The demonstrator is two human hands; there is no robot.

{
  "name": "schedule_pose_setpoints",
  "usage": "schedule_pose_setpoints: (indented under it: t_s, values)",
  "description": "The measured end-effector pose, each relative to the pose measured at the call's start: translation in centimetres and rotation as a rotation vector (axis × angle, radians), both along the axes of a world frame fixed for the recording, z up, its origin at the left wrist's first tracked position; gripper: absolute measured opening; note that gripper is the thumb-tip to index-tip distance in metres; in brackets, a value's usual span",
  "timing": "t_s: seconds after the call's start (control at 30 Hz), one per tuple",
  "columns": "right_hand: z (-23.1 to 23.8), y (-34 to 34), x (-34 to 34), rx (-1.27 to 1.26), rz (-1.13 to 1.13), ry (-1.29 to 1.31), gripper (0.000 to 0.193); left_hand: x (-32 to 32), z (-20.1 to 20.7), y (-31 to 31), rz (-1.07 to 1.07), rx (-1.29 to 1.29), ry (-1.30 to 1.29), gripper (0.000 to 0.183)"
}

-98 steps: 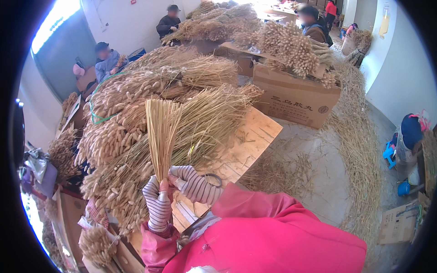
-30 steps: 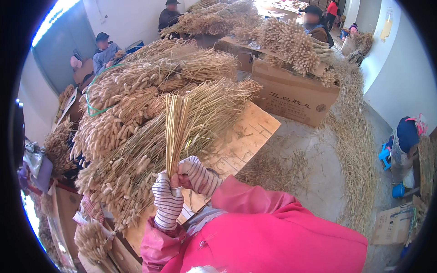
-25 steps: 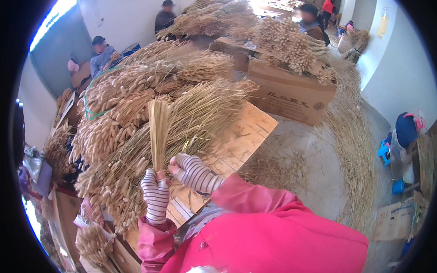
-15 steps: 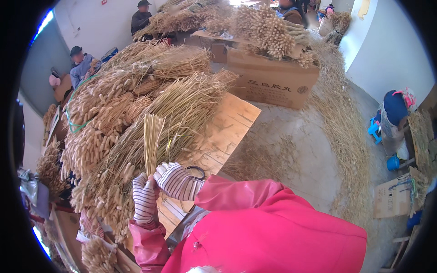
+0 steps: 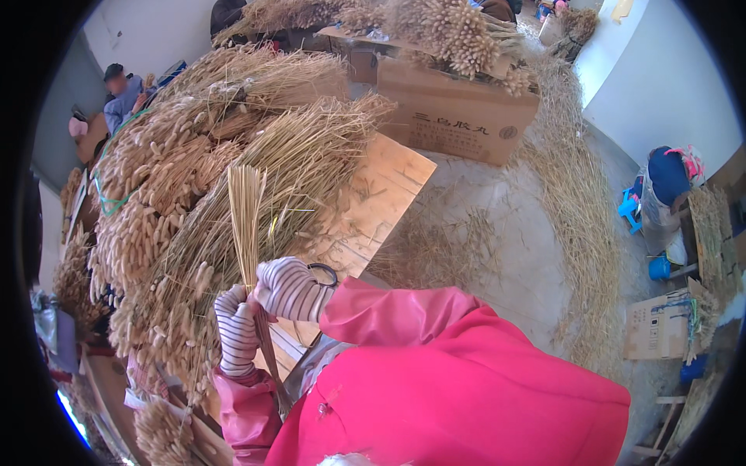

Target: The person gathers dried plant stalks into small bundles, aligns them, and ties them with string. The person uses scissors to trim the stalk ends and places the finished bundles on a wooden table. The person repeats this process with multiple bundles.

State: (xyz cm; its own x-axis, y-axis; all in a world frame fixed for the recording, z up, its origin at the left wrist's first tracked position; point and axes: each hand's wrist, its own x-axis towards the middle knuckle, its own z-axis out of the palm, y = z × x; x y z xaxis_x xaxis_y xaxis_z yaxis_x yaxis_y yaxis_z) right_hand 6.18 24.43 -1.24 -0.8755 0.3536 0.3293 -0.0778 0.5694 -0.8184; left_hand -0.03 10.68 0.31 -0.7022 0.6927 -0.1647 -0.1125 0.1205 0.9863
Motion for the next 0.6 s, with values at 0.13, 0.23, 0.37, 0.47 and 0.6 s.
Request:
schedule_pose_setpoints:
  t_s: [0.13, 0.23, 0.37, 0.47, 0.6]
  values:
    - [0.6, 0.7, -0.3, -0.910, 0.194, -0.050, 0.025, 2.5, 0.1, 1.3, 0.135, -0.273, 0.881, 0.018]
    - [1.2, 2.3, 0.1, -1.074, 0.402, -0.203, 0.024, 3.4, 1.0, 1.6, 0.200, -0.062, 0.764, 0.019]
    - [1.4, 2.3, 0.3, -0.537, 0.162, -0.011, 0.015, 1.7, 2.3, 0.7, 0.208, -0.090, 0.445, 0.015]
    - [0.7, 1.0, 0.3, 0.205, 0.042, 0.210, 0.020, 1.0, 1.8, 0.5, 0.216, -0.097, 0.353, 0.014]
    - [-0.7, -0.3, 0.2, 0.487, -0.033, 0.246, 0.022, 0.8, 1.0, 0.6, 0.161, -0.176, 0.360, 0.016]
